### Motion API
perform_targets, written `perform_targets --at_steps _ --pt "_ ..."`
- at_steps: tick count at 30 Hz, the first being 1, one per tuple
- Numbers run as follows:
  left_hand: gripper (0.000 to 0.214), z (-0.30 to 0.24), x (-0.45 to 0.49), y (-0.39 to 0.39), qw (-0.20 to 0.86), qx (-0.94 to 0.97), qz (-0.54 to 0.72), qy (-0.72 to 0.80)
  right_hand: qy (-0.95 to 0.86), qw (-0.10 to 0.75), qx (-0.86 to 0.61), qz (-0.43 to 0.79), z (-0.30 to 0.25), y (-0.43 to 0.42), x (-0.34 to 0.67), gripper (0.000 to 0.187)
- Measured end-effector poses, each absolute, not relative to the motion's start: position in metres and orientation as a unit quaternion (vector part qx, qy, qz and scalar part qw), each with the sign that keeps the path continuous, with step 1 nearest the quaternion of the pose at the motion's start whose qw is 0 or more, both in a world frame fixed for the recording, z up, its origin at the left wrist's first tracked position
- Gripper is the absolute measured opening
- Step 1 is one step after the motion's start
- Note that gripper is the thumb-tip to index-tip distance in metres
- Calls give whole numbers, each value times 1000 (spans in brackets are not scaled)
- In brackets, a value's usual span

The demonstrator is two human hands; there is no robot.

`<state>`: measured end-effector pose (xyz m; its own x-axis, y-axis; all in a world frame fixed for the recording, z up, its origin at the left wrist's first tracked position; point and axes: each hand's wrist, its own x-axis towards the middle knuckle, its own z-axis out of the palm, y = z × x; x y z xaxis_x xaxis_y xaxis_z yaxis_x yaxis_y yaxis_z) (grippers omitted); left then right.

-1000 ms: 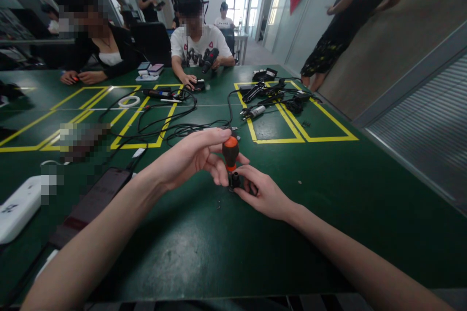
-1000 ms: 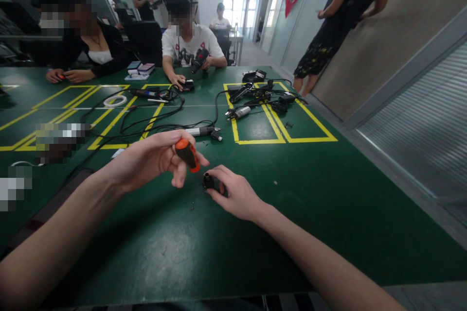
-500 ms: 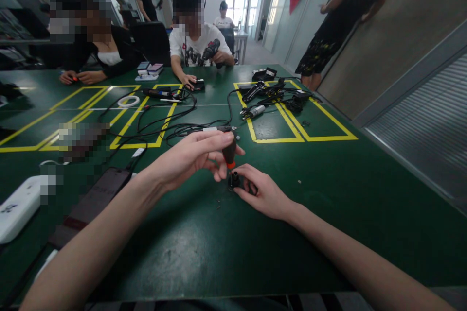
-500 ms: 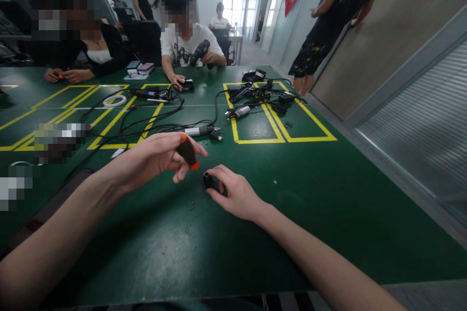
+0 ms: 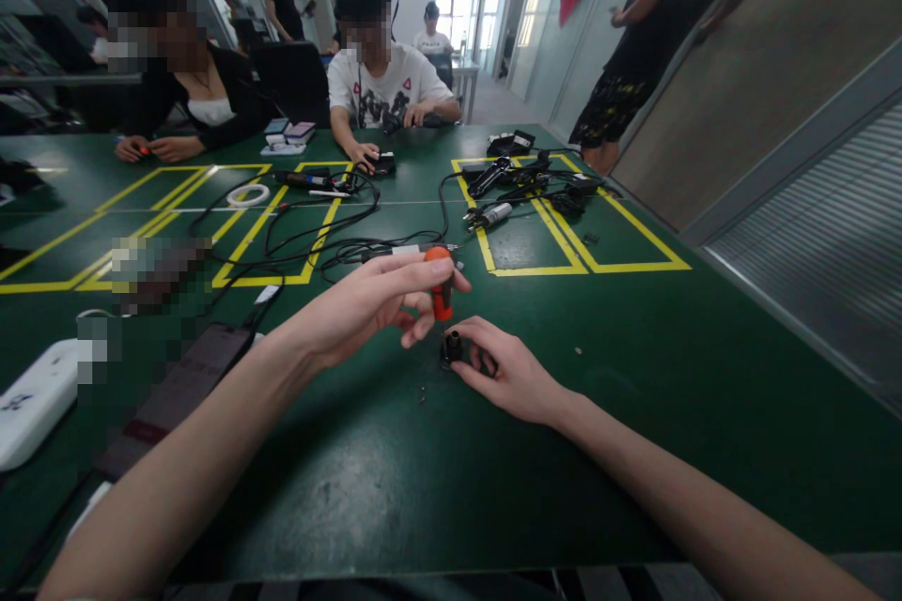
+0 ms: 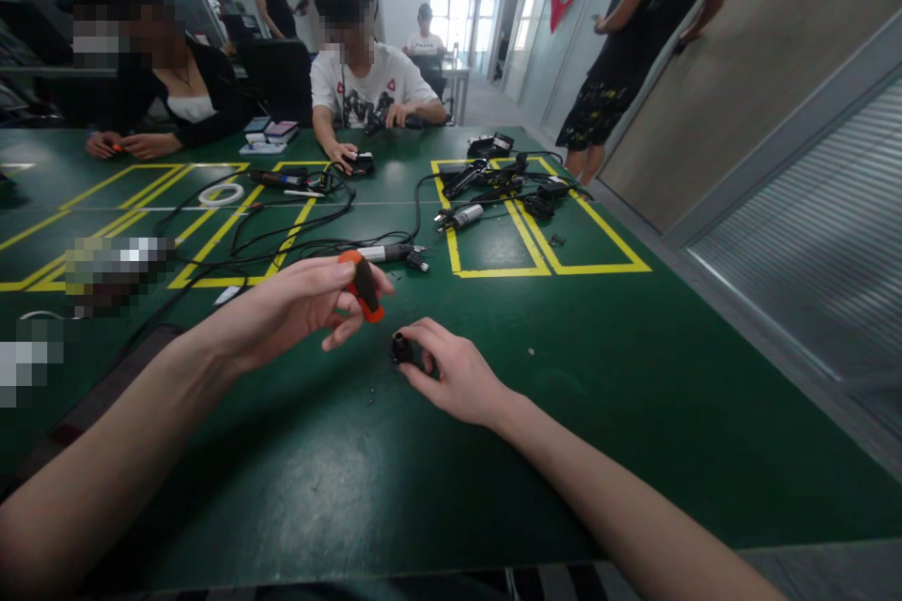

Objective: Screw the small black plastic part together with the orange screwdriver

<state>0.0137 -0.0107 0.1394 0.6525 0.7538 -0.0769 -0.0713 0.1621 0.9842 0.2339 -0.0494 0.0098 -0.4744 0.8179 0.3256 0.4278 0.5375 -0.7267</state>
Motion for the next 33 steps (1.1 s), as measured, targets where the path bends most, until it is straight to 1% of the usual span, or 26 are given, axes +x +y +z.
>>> perform_targets --at_steps 4,7,12,14,22,25,29,33 --pt "50 141 14 -8 729 559 270 289 -806 341 -385 293 8 -49 234 24" --pt "51 142 13 -7 726 568 251 296 -805 343 -387 292 8 -49 234 24" --pt "48 142 11 -9 693 592 277 304 -809 343 -383 284 9 -49 234 25" --pt "50 141 11 -9 687 593 284 309 -811 340 -382 283 9 -49 234 25" --pt "53 142 11 -8 708 583 271 291 -810 345 -380 284 7 -49 234 24" --pt "52 142 11 -7 725 573 258 283 -810 347 -379 282 7 -49 234 24" --pt "44 142 12 -10 715 571 273 296 -810 343 -380 285 9 -49 234 24" --pt "46 142 14 -12 719 557 289 300 -810 340 -382 287 10 -49 234 25"
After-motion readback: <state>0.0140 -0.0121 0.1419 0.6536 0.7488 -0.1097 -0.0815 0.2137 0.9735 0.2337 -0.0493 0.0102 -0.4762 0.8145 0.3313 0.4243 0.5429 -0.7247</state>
